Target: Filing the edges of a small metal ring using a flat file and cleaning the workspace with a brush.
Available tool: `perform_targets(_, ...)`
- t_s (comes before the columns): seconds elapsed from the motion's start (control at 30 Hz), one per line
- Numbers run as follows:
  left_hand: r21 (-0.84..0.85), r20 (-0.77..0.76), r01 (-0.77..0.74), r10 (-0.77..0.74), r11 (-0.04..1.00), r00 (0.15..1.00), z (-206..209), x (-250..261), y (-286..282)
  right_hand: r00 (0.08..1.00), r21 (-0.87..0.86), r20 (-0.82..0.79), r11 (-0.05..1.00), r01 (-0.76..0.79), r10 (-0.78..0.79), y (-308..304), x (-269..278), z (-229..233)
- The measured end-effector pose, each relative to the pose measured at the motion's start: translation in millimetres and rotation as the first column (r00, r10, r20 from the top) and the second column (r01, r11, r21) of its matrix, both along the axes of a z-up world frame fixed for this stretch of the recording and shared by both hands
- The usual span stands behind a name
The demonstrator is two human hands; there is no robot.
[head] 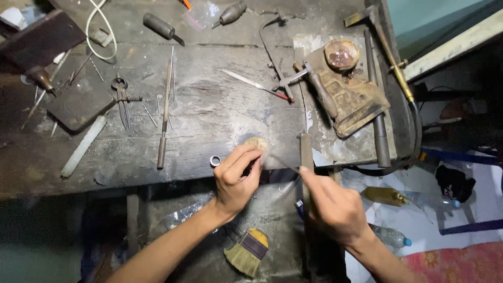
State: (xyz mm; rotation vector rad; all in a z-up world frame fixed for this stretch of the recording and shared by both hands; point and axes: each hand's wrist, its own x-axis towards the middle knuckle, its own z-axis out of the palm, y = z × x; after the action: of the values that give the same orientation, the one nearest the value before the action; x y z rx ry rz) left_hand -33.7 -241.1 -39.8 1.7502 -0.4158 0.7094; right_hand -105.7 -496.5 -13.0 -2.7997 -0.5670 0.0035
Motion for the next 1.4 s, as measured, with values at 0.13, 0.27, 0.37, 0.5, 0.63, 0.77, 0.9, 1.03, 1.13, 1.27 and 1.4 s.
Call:
perform_targets(0.13, -0.011, -0.006, -0.019, 0.019, 1.0, 1.0, -3, 2, -2, 0.818, 0.127, 0.572, 0.98, -0.151, 0.052, 43, 3, 30)
perform_targets(0.27, -0.017, -0.039, 0.027, -0.028, 0.999, 0.999, -8, -2, 1, 0.923, 0.035, 0.349, 0.982, -0.184, 0.16, 48, 18, 40)
perform_targets(0.37, -0.004, -0.019, -0.012, 0.011, 1.0, 1.0, -1, -2, 0, 0.717, 0.219, 0.65, 0.965, 0.143, -0.254, 58, -11, 26)
perform_targets(0.5, -0.001, -0.011, 0.004, -0.004, 1.0, 1.0, -6, -1, 0, 0.886, -0.019, 0.405, 0.971, -0.24, 0.227, 40, 14, 33)
perform_targets(0.63, -0.014, -0.02, 0.01, -0.011, 1.0, 1.0, -4, 0, -1, 0.901, 0.087, 0.41, 0.978, -0.189, 0.138, 30, 6, 23)
perform_targets(0.77, -0.014, -0.015, -0.007, 0.007, 1.0, 1.0, -6, 1, -2, 0.862, 0.051, 0.474, 0.971, -0.231, 0.18, 42, 21, 31)
perform_targets(0.9, -0.011, -0.009, 0.002, -0.002, 1.0, 1.0, 4, 2, 2, 0.782, 0.086, 0.619, 0.996, 0.03, -0.077, 43, 30, 32)
perform_targets(1.03, 0.055, -0.116, 0.081, -0.074, 0.995, 0.99, 23, 2, 19, 0.816, 0.148, 0.569, 0.989, 0.018, -0.1, 29, 64, 16)
perform_targets(1.13, 0.135, -0.137, 0.086, -0.068, 0.987, 0.988, 44, -7, 45, 0.841, 0.139, 0.532, 0.99, 0.029, -0.099, 29, 84, 18)
perform_targets(1.27, 0.223, -0.159, -0.087, 0.124, 0.971, 0.979, 39, -33, 82, 0.882, 0.191, 0.466, 0.981, -0.025, -0.068, 27, 111, 6)
perform_targets(1.4, 0.277, -0.203, -0.143, 0.203, 0.95, 0.958, 28, -44, 105, 0.902, 0.201, 0.423, 0.98, -0.005, -0.082, 24, 117, -9)
